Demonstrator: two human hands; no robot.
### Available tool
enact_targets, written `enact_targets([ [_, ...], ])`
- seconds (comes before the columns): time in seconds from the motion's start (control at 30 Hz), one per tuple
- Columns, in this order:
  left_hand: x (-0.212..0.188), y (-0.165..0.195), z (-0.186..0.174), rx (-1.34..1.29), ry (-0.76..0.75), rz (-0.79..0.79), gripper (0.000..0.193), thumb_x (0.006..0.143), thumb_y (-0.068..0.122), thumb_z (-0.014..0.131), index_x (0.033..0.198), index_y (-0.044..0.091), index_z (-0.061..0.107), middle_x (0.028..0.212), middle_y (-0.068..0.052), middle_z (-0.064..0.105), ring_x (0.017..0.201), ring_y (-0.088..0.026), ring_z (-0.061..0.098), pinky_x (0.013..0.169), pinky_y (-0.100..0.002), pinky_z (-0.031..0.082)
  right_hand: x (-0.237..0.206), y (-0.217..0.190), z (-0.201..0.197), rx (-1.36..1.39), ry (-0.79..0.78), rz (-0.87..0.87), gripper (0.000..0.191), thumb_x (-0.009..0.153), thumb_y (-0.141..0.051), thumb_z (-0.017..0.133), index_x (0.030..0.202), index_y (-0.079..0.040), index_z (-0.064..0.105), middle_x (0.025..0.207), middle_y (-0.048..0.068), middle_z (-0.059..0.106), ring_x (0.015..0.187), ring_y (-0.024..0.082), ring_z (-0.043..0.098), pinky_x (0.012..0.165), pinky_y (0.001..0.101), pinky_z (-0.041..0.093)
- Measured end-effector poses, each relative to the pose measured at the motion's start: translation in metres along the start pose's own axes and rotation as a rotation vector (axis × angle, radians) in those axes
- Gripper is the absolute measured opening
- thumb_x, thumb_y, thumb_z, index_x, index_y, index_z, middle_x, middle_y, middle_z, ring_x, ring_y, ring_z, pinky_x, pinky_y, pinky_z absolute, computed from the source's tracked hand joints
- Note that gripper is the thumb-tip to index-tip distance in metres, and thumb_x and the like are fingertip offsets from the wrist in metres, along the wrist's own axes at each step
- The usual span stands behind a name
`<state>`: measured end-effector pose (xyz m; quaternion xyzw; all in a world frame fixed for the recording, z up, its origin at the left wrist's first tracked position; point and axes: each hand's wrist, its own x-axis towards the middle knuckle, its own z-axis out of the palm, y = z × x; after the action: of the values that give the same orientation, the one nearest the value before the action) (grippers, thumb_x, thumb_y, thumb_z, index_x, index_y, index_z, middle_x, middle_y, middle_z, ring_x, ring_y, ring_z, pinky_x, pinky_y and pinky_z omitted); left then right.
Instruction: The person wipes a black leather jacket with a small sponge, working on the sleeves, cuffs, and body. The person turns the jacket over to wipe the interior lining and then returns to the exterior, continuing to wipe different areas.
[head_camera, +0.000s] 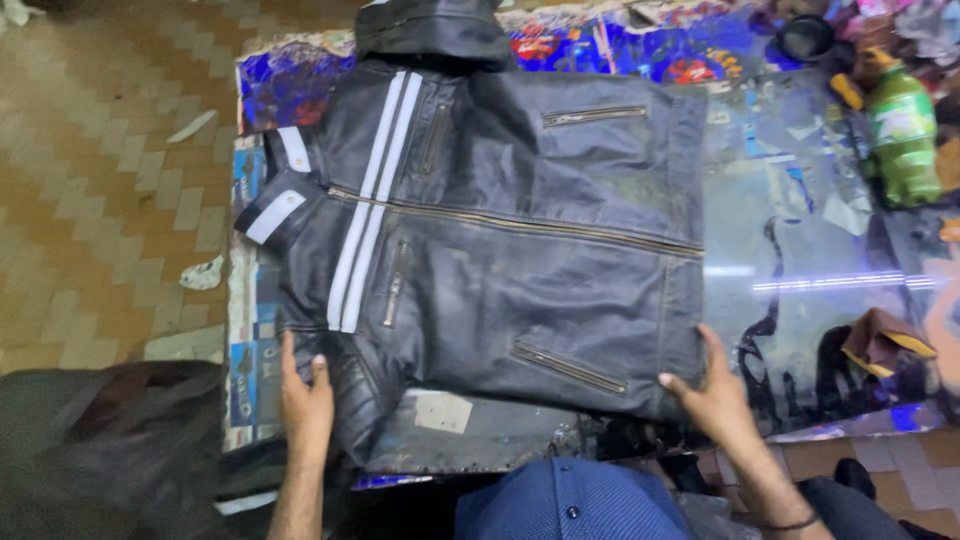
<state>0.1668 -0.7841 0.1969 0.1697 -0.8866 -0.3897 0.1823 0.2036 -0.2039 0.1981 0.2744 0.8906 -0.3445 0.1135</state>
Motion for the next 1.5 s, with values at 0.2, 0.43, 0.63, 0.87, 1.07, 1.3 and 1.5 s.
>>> enact_targets([
  [0.2, -0.078, 0.063, -0.049, 0.107, -0.846, -0.408, 0.056, 0.101, 0.027, 0.06, 0.155, 0.02, 0.043, 0.12, -0.024, 0.072, 0.112, -0.04, 0.069, 0.096, -0.048, 0.055, 0.043, 0.013, -0.1, -0.135, -0.046, -0.143, 0.094, 0.073, -0.025, 0.083, 0.16, -0.029, 0.048, 0.123, 0.024, 0.073, 0.11, 0.041, 0.071, 0.094, 0.0511, 0.056],
  [0.43, -0.059, 0.108, -0.058, 0.262, -0.54, -0.042, 0.047, 0.09, 0.04, 0.07, 0.129, 0.013, 0.067, 0.088, -0.01, 0.077, 0.082, -0.032, 0.074, 0.076, -0.045, 0.056, 0.004, -0.105, -0.034, -0.153, 0.376, -0.846, 0.058, 0.086, -0.028, 0.08, 0.136, -0.007, 0.061, 0.12, 0.015, 0.064, 0.104, 0.03, 0.066, 0.085, 0.04, 0.054],
  [0.63, 0.069, 0.083, -0.011, 0.345, 0.304, 0.373, 0.069, 0.081, 0.033, 0.085, 0.129, -0.011, 0.063, 0.107, -0.022, 0.071, 0.094, -0.039, 0.066, 0.08, -0.046, 0.052, -0.037, -0.253, 0.11, 0.231, -0.317, -1.115, 0.039, 0.086, -0.022, 0.079, 0.12, -0.008, 0.069, 0.101, 0.009, 0.07, 0.085, 0.019, 0.072, 0.069, 0.0325, 0.057],
  [0.87, 0.123, 0.03, 0.017, -0.407, -0.309, -0.346, 0.039, 0.086, 0.031, 0.084, 0.104, -0.003, 0.077, 0.086, -0.006, 0.073, 0.07, -0.013, 0.061, 0.065, -0.032, 0.049, -0.046, -0.36, 0.224, 0.205, -0.165, -1.174, 0.039, 0.092, -0.022, 0.073, 0.126, -0.003, 0.066, 0.104, 0.015, 0.063, 0.089, 0.034, 0.065, 0.077, 0.0425, 0.053],
  [1.07, 0.135, 0.019, 0.016, -0.58, -0.39, -0.323, 0.032, 0.088, 0.021, 0.076, 0.113, 0.002, 0.074, 0.099, -0.002, 0.076, 0.086, -0.012, 0.068, 0.076, -0.029, 0.053, -0.05, -0.358, 0.26, 0.036, 0.107, -1.219, 0.043, 0.091, -0.032, 0.069, 0.124, -0.005, 0.067, 0.105, 0.013, 0.06, 0.094, 0.032, 0.065, 0.077, 0.0405, 0.054],
  [1.3, 0.122, 0.015, 0.007, -0.893, -0.498, -0.305, 0.044, 0.091, 0.012, 0.073, 0.131, 0.0, 0.06, 0.122, -0.008, 0.07, 0.108, -0.017, 0.067, 0.095, -0.032, 0.052, -0.034, -0.357, 0.264, 0.432, -0.122, -1.052, 0.026, 0.093, -0.026, 0.072, 0.109, -0.005, 0.07, 0.095, 0.008, 0.063, 0.074, 0.023, 0.067, 0.067, 0.036, 0.053],
  [1.5, 0.089, 0.003, 0.021, -1.041, -0.408, -0.258, 0.05, 0.093, 0.007, 0.072, 0.139, 0.002, 0.053, 0.126, -0.008, 0.066, 0.112, -0.017, 0.064, 0.099, -0.034, 0.051, -0.027, -0.353, 0.263, 0.569, -0.281, -1.0, 0.024, 0.093, -0.027, 0.074, 0.095, -0.004, 0.068, 0.083, 0.005, 0.064, 0.067, 0.013, 0.062, 0.062, 0.029, 0.05],
])
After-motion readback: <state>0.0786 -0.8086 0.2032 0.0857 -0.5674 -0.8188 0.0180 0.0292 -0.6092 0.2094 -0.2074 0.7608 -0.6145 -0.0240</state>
